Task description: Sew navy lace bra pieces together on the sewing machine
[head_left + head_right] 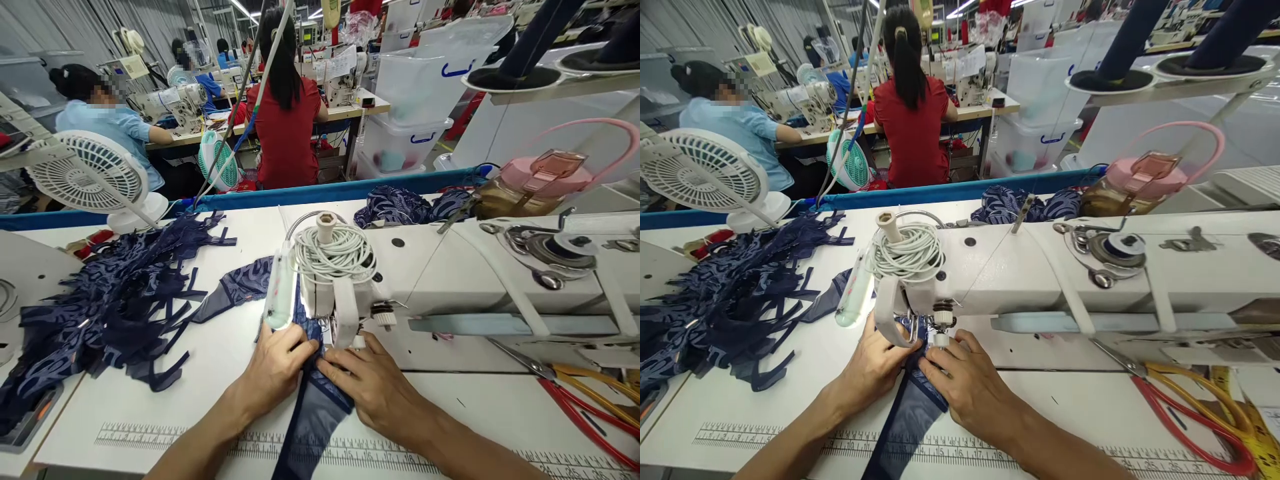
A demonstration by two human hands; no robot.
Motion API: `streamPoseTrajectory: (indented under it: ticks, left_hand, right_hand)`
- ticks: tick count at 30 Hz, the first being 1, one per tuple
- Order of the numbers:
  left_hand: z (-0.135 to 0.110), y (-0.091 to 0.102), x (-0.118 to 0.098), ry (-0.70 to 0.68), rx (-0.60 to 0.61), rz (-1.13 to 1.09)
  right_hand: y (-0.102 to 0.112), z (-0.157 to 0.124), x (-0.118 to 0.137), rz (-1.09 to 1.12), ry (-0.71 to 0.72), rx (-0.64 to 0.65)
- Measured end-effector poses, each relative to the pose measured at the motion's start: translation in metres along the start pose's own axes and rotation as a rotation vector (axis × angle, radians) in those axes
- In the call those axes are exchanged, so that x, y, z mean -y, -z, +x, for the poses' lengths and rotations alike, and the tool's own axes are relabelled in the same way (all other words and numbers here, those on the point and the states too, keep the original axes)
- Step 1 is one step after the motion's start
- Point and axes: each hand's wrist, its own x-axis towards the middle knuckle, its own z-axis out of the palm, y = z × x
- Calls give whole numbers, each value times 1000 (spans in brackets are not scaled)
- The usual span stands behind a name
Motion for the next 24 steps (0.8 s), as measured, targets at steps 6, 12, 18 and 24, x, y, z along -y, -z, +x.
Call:
streamPoseTrajectory:
  ticks: [6,12,18,24]
  left_hand:
    - [0,-9,6,22,81,55]
    - [3,-9,3,42,-26,-1]
    - [-1,-8,-5,10,-69,12]
    - [-2,-15,3,3,-30,48]
  right_hand:
    - [-4,0,-4,-15,-4,-30]
    - [-6,2,-6,-17,-21,-41]
    - [-2,1,-2,2,-6,-92]
    - [-1,2,-2,8,-15,-83]
